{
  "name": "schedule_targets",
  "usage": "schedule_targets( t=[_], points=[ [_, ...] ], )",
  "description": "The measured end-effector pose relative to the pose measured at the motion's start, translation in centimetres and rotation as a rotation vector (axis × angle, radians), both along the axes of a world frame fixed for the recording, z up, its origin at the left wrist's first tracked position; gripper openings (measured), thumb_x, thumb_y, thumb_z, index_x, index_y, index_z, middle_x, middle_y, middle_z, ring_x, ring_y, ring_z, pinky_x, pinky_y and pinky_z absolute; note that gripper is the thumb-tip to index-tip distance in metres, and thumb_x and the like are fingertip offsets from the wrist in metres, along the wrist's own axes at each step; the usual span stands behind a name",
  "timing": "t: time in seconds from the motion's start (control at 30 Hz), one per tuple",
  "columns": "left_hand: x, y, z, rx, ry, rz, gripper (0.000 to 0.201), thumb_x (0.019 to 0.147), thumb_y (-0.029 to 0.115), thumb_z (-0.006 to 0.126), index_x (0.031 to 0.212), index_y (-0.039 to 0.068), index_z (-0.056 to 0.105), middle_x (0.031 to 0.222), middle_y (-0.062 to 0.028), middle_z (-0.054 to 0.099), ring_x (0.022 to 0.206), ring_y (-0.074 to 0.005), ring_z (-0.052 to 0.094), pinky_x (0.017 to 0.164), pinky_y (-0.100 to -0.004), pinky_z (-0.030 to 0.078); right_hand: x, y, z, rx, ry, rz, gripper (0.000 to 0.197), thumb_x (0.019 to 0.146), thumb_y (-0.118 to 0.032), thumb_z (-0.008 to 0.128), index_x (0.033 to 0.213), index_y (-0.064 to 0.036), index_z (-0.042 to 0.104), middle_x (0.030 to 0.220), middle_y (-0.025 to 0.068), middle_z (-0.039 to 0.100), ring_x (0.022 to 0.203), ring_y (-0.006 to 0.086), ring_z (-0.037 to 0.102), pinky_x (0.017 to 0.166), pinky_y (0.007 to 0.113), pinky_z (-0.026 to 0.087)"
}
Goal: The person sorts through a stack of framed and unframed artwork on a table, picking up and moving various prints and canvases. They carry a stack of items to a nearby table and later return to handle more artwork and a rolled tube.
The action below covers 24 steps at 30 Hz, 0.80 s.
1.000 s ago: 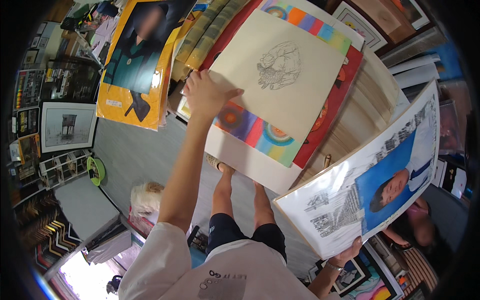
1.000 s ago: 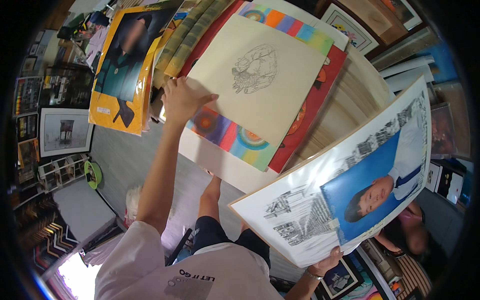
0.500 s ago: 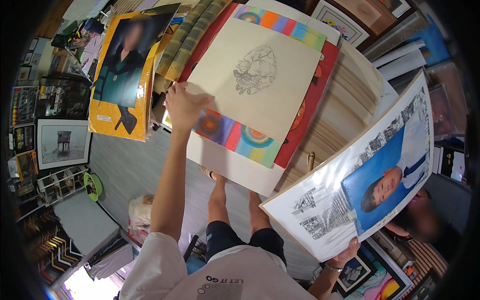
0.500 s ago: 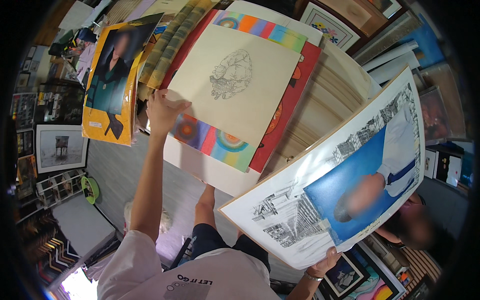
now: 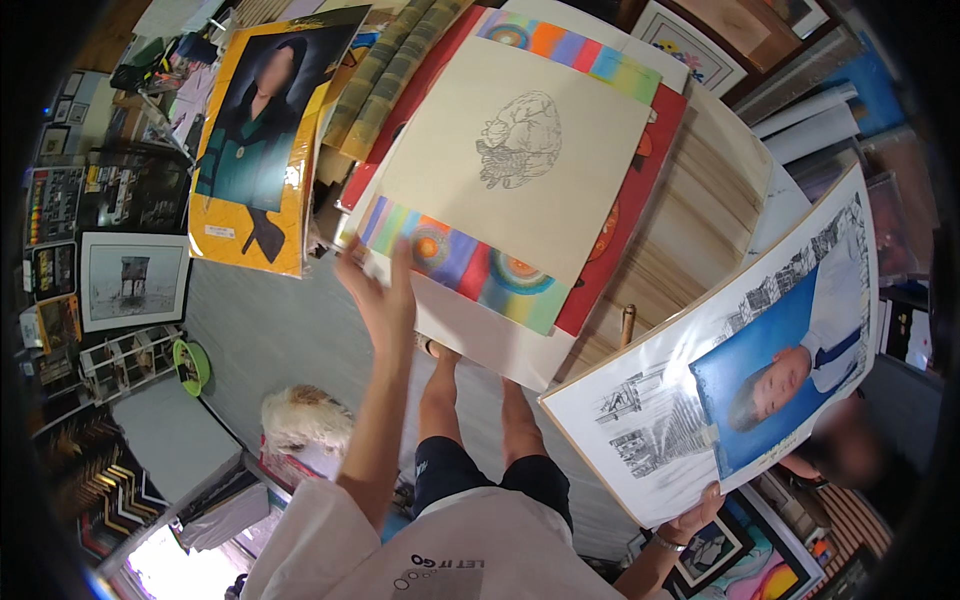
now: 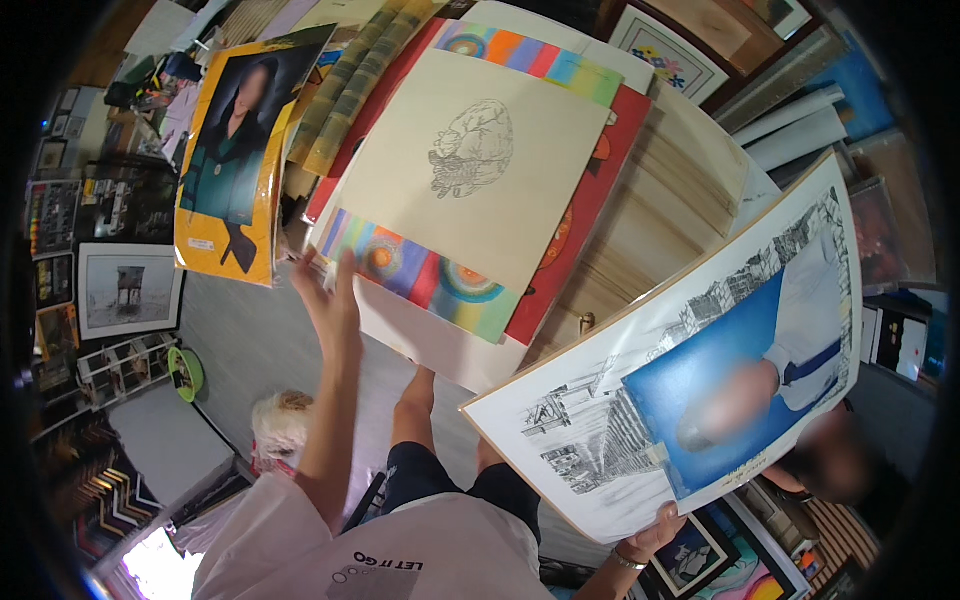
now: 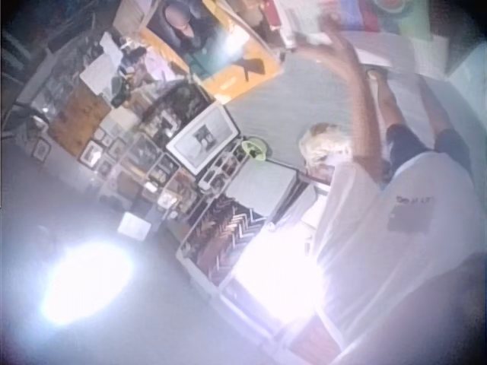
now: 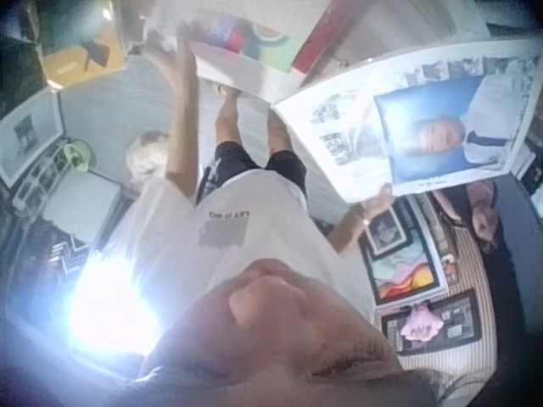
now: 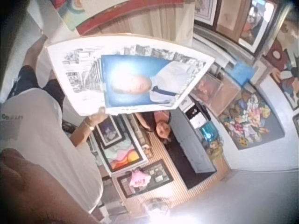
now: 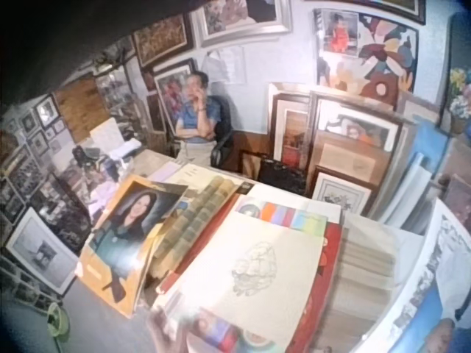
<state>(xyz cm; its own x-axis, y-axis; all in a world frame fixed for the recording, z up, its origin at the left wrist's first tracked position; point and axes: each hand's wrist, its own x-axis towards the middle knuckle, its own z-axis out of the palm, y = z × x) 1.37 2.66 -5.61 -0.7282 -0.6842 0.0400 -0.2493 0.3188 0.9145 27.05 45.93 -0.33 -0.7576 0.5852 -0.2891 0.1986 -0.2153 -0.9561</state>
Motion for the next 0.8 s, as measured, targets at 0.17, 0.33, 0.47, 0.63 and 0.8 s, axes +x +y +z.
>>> schedule_targets(
  t=[0.17, 0.33, 0.47, 0.63, 0.8],
  points=[
    [5.9, 5.5, 2.8, 0.959, -0.171, 0.122, 0.050, 0.090, 0.023, 0.065, 0.126, 0.000, 0.039, 0.113, -0.0109, 0.049, 0.108, -0.0202, 0.050, 0.091, -0.0340, 0.042, 0.9, 0.8, -1.2, 0.289, 0.048, 0.157, 0.066, 0.087, -0.034, 0.062, 0.136, 0.0043, 0.038, 0.125, 0.0184, 0.051, 0.107, 0.0296, 0.055, 0.090, 0.043, 0.048],
    [4.2, 5.9, 0.8, 1.300, -0.113, 0.134, 0.029, 0.089, 0.017, 0.063, 0.109, 0.007, 0.045, 0.094, -0.0052, 0.050, 0.083, -0.0140, 0.052, 0.081, -0.0329, 0.045, -0.4, -0.4, -0.5, -0.242, 0.020, -0.038, 0.062, 0.091, -0.033, 0.059, 0.135, 0.0047, 0.037, 0.127, 0.0207, 0.049, 0.110, 0.0300, 0.055, 0.092, 0.044, 0.049],
    [3.2, 7.8, 2.2, 1.274, -0.049, 0.380, 0.012, 0.089, 0.013, 0.064, 0.093, 0.009, 0.053, 0.076, 0.0003, 0.052, 0.070, -0.0125, 0.051, 0.074, -0.0304, 0.043, 2.5, 2.7, -2.7, 0.253, 0.087, 0.194, 0.064, 0.089, -0.034, 0.061, 0.134, 0.0046, 0.038, 0.128, 0.0203, 0.049, 0.109, 0.0313, 0.056, 0.090, 0.046, 0.051],
    [3.5, 9.8, 3.5, 1.365, 0.152, 0.398, 0.069, 0.084, 0.010, 0.071, 0.131, 0.001, 0.021, 0.111, -0.0145, 0.054, 0.082, -0.0135, 0.048, 0.076, -0.0280, 0.043, 2.2, 3.0, -1.1, -0.074, 0.020, 0.079, 0.061, 0.090, -0.033, 0.059, 0.135, 0.0023, 0.039, 0.132, 0.0207, 0.047, 0.110, 0.0323, 0.056, 0.092, 0.046, 0.051],
    [3.2, 9.7, 3.6, 1.520, 0.198, 0.434, 0.071, 0.085, 0.014, 0.073, 0.134, -0.003, 0.025, 0.118, -0.0135, 0.052, 0.101, -0.0158, 0.054, 0.093, -0.0283, 0.041, 0.6, 2.3, -1.2, 0.700, 0.346, 0.356, 0.057, 0.088, -0.034, 0.058, 0.134, -0.0041, 0.045, 0.137, 0.0169, 0.046, 0.118, 0.0297, 0.052, 0.095, 0.047, 0.049]
  ],
)
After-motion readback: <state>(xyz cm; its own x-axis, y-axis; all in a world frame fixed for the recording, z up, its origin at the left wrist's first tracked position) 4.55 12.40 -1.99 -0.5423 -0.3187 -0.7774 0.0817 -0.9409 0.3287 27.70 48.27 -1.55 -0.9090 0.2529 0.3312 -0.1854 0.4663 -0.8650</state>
